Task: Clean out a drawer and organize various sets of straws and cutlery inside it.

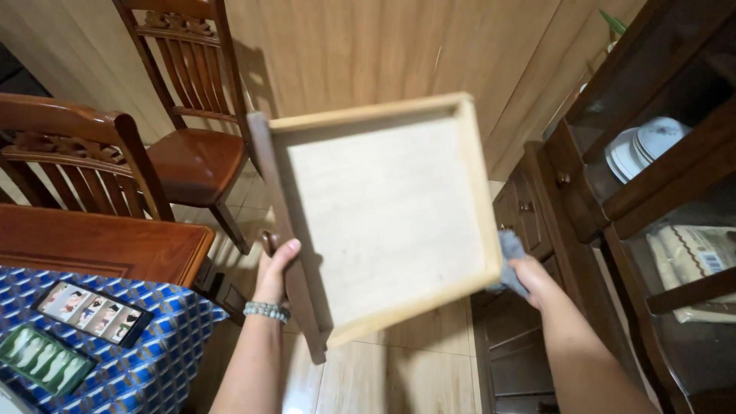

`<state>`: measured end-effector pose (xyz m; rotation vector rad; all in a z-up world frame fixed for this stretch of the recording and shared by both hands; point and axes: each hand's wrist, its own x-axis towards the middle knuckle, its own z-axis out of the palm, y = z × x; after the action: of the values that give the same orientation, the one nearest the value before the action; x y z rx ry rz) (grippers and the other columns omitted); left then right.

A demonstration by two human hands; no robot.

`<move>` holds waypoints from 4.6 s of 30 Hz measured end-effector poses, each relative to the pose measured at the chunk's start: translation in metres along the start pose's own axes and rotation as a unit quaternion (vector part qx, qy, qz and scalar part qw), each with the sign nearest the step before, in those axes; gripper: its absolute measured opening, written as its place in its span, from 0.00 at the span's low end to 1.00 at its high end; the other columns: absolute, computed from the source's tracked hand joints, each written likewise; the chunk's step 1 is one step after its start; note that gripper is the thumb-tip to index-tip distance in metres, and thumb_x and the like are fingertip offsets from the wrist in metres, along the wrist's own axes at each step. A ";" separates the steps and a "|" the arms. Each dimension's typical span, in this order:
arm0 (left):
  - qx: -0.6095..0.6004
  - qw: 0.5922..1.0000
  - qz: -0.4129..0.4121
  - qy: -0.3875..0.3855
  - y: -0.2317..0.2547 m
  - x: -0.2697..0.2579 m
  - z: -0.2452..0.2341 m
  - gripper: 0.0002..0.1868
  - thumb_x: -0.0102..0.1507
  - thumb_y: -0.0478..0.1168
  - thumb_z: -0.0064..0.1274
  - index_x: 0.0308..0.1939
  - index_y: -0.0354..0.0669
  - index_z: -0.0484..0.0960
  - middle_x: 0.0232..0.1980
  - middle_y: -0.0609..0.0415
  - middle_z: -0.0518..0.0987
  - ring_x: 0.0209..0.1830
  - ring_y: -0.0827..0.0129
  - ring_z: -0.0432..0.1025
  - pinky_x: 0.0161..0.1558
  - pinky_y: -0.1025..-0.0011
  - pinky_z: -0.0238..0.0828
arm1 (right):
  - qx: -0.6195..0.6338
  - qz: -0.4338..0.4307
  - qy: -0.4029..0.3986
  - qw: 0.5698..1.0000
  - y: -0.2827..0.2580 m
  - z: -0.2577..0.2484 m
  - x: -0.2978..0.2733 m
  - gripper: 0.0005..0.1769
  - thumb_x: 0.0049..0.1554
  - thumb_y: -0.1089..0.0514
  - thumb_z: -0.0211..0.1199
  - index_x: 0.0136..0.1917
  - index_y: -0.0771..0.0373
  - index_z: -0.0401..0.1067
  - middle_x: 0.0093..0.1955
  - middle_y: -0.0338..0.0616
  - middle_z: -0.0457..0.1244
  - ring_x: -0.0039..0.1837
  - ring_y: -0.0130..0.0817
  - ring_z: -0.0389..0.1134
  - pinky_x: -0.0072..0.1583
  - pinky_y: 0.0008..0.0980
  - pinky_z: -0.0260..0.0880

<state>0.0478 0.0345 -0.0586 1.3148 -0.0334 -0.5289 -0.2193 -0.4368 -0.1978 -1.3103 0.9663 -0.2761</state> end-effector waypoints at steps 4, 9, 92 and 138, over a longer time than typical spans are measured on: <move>-0.112 0.990 0.079 0.011 -0.021 0.014 0.009 0.35 0.55 0.51 0.64 0.59 0.40 0.69 0.46 0.47 0.74 0.42 0.58 0.73 0.42 0.58 0.75 | -0.044 -0.019 0.069 0.996 -0.004 0.019 -0.031 0.23 0.60 0.65 0.51 0.69 0.65 0.67 0.60 0.54 0.67 0.59 0.46 0.70 0.62 0.47 0.69; -0.204 0.970 -0.088 0.099 -0.049 0.021 0.041 0.36 0.54 0.59 0.60 0.58 0.44 0.73 0.50 0.44 0.77 0.49 0.57 0.72 0.50 0.54 0.74 | 0.230 -0.050 0.029 0.972 -0.046 0.116 -0.080 0.24 0.65 0.56 0.53 0.72 0.64 0.63 0.67 0.50 0.65 0.67 0.46 0.67 0.67 0.49 0.68; -0.093 0.986 -0.087 0.106 -0.096 0.023 0.047 0.23 0.68 0.59 0.41 0.51 0.44 0.73 0.34 0.46 0.80 0.23 0.66 0.76 0.24 0.65 0.80 | -0.462 -0.487 -0.175 0.720 -0.037 0.215 -0.207 0.35 0.38 0.72 0.57 0.60 0.61 0.75 0.72 0.46 0.62 0.79 0.46 0.55 0.76 0.49 0.50; 0.024 0.996 0.019 0.086 -0.224 -0.010 0.234 0.49 0.50 0.38 0.72 0.68 0.34 0.56 0.59 0.42 0.75 0.56 0.60 0.74 0.58 0.65 0.74 | -0.496 -0.202 0.386 0.751 0.079 -0.068 -0.243 0.40 0.44 0.65 0.67 0.70 0.63 0.63 0.71 0.52 0.60 0.71 0.55 0.59 0.68 0.51 0.57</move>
<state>-0.1139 -0.2084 -0.1998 1.3991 0.0722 -0.3838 -0.4406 -0.2983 -0.1580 -2.5114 1.6288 -0.7447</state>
